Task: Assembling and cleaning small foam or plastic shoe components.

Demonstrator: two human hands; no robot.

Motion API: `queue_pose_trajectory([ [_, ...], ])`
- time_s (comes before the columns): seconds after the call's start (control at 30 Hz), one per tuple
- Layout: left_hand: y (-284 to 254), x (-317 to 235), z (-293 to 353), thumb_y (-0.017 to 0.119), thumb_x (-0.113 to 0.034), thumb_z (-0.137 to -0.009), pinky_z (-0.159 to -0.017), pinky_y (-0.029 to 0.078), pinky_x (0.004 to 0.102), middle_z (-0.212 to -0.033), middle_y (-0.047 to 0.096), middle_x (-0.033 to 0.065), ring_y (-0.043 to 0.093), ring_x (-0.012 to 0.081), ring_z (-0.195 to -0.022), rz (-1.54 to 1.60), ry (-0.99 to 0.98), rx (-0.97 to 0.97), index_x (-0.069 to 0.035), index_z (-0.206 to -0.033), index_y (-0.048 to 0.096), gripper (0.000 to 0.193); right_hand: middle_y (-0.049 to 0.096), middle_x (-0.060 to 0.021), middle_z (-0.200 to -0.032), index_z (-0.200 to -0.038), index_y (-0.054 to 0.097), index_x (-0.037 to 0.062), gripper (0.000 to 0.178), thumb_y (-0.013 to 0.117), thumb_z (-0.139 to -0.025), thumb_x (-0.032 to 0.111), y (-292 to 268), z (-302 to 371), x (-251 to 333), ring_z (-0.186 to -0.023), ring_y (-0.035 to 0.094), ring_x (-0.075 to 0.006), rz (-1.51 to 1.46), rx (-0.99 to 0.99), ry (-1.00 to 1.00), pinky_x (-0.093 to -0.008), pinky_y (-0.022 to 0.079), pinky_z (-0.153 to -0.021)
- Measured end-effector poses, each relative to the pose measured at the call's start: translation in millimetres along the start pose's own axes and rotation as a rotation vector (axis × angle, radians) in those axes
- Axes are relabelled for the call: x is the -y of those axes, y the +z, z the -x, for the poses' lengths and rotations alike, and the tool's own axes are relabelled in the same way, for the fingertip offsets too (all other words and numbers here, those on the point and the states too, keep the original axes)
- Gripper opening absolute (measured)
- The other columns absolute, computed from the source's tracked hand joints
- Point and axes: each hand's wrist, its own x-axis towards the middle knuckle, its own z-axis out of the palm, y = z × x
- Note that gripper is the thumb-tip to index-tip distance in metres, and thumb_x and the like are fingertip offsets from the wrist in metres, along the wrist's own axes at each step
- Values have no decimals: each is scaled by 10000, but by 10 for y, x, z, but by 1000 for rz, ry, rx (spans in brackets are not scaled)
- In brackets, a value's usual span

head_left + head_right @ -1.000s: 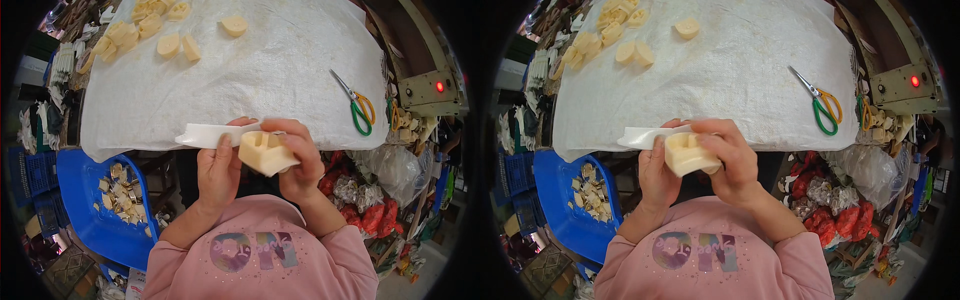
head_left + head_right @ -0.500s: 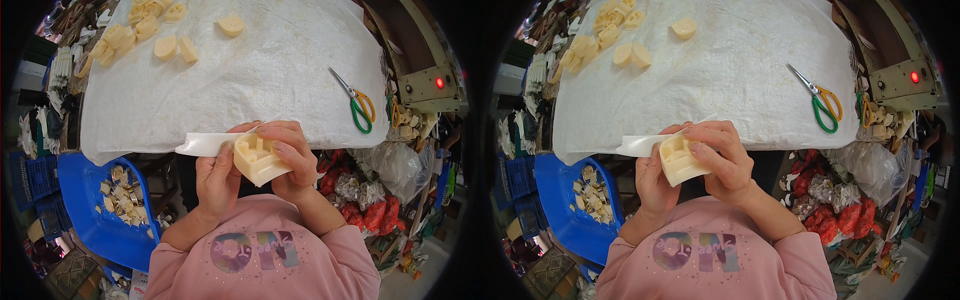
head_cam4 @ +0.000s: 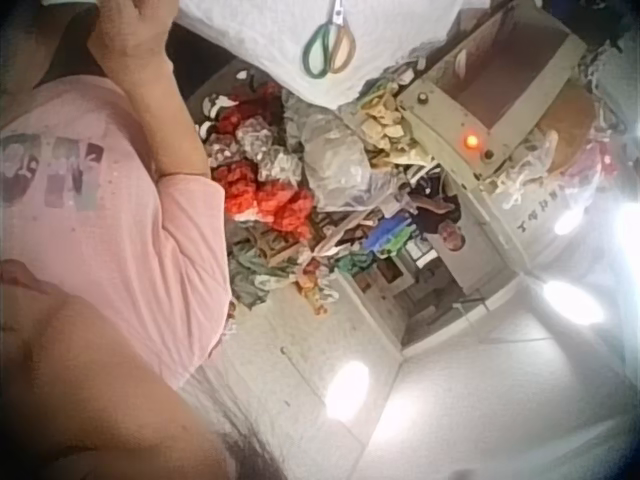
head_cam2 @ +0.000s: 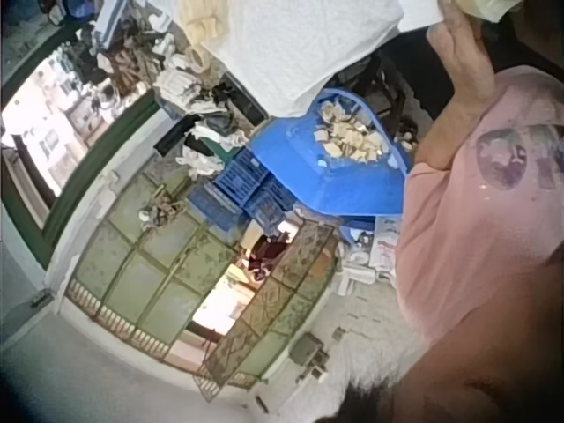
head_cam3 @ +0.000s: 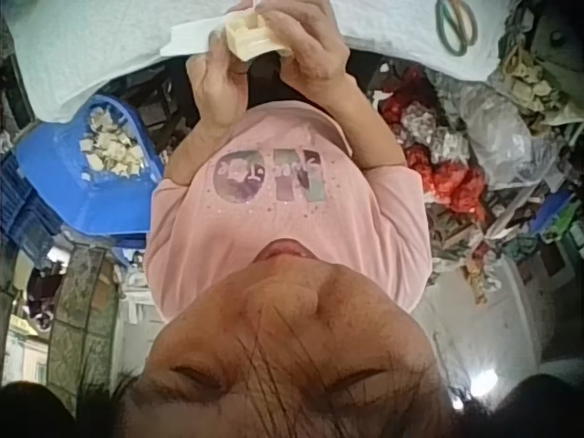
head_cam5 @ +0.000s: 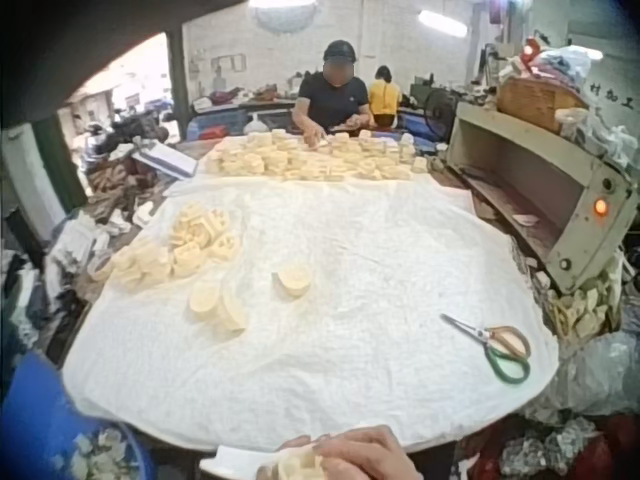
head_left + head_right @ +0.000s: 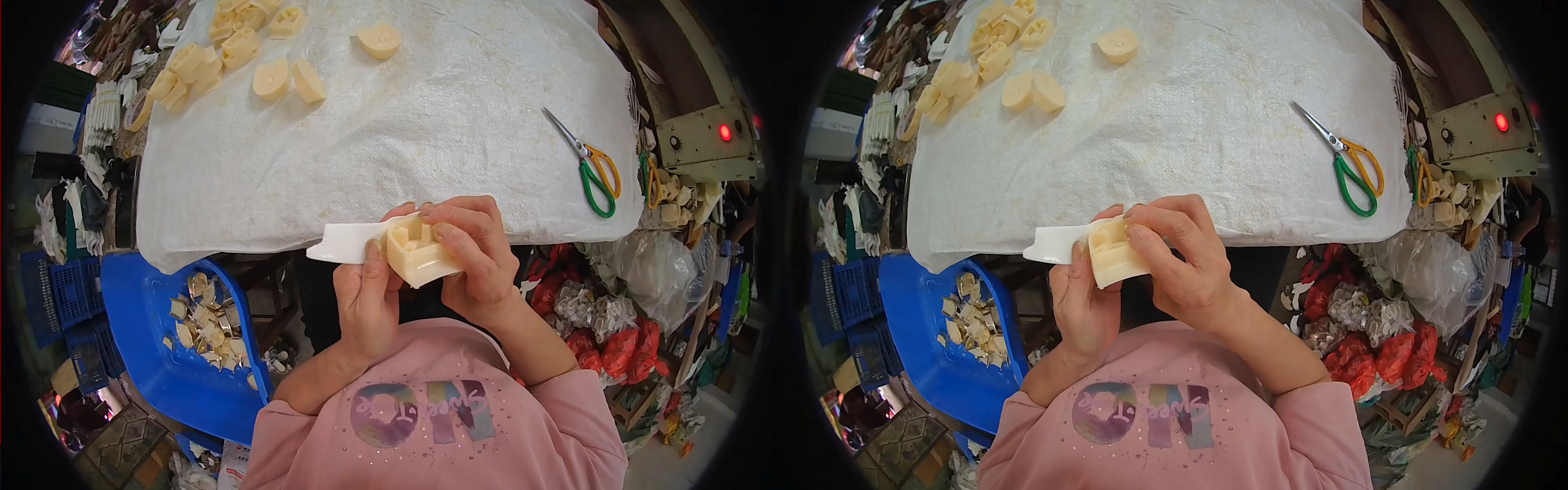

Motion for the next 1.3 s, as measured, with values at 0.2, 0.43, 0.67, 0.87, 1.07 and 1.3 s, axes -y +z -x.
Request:
queue_pose_trajectory([
  [0.2,-11,48,26,289,-282,-996,-990,382,356,-1318,435,198,477,239,-1179,-42,62,10,102,-1286,378,489,607,-110,-981,-1026,556,29,475,633,-563,-45,0,49,0,-761,516,-264,91,-26,-20,-349,423,-644],
  [0.43,-260,-51,-72,414,-200,-977,-865,491,294,-1111,586,175,596,200,-980,-261,165,-100,105,-1139,529,364,606,-46,-968,-1032,579,124,452,677,-592,84,-122,-4,-22,-748,473,-219,140,16,50,-382,276,-719],
  [0.67,-293,35,-1,493,-113,-943,-771,529,293,-930,633,139,615,167,-855,-528,185,-163,114,-1043,587,265,434,-25,-747,-982,596,179,395,644,-602,87,-230,-90,178,-737,432,-208,341,427,74,-424,230,-710],
  [0.87,-283,93,-8,509,-97,-933,-795,532,301,-949,637,139,618,170,-863,-484,61,-132,109,-1043,599,251,415,-52,-746,-963,559,153,371,627,-609,65,-264,-9,158,-745,435,-224,341,564,142,-418,243,-702],
  [1.07,-229,107,-32,504,-112,-940,-783,511,257,-911,662,99,592,106,-822,-445,-38,-114,81,-1063,613,253,429,-65,-740,-938,520,108,318,617,-638,66,-268,38,131,-744,440,-239,354,641,126,-417,263,-700],
  [1.3,-197,146,-17,504,-107,-936,-707,510,277,-895,663,147,620,149,-789,-871,6,-4,59,-1103,602,255,400,-72,-741,-954,531,90,364,605,-603,24,-240,192,86,-729,421,-239,309,583,108,-416,255,-692],
])
